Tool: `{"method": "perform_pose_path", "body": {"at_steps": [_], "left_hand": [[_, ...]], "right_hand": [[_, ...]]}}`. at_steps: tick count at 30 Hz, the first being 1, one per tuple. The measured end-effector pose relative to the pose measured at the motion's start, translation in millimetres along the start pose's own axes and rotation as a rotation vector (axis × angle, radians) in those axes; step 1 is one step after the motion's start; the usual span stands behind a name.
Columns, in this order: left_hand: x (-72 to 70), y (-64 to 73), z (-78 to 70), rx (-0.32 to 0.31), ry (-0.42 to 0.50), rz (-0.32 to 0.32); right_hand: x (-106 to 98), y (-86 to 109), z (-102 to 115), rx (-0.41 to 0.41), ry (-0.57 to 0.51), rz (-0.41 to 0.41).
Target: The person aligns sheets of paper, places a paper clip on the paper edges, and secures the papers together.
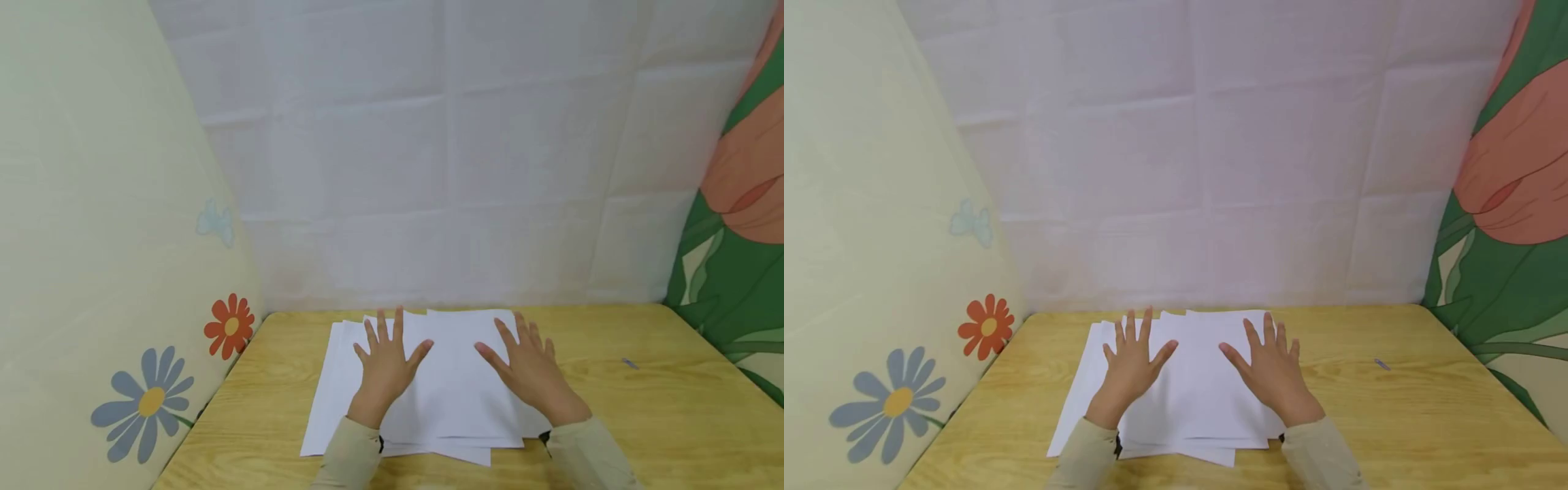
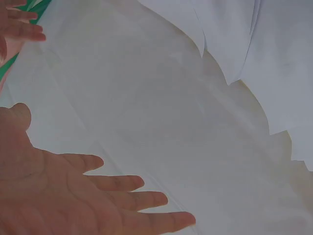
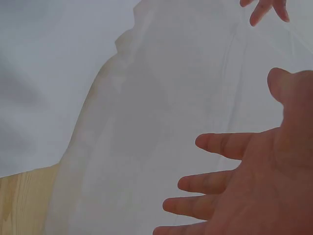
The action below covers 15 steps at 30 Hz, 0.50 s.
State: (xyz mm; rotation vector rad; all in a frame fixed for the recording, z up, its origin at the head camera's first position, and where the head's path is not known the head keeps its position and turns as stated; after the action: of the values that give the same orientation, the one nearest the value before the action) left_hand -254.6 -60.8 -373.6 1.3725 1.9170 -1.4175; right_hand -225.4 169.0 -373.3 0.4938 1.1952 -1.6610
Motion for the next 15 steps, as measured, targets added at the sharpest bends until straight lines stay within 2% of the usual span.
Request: {"method": "perform_pose_path", "body": {"at_steps": [9, 15], "left_hand": [[-4.4, -10.9, 17.5, -0.067, 0.045, 0.009], [-9.0, -14.0, 32.3, -0.163, 0.086, 0.013]], "right_hand": [[-6.5, -2.8, -3.7, 0.011, -0.038, -0.033], [-7.3, -1.6, -9.1, 0.018, -0.045, -0.039]]}}
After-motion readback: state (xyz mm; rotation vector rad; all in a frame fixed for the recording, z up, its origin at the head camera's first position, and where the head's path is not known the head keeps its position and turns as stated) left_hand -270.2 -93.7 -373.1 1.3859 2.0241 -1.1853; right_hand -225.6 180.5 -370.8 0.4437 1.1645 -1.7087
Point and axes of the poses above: each hand's wrist, its own y-axis away from the middle knuckle, its own x-axis out of the palm, z = x × y, the point moved 1 cm from there along -y, towards the middle knuckle, and after that the axes turned 15 degrees about -z, right-handed, at the moved point
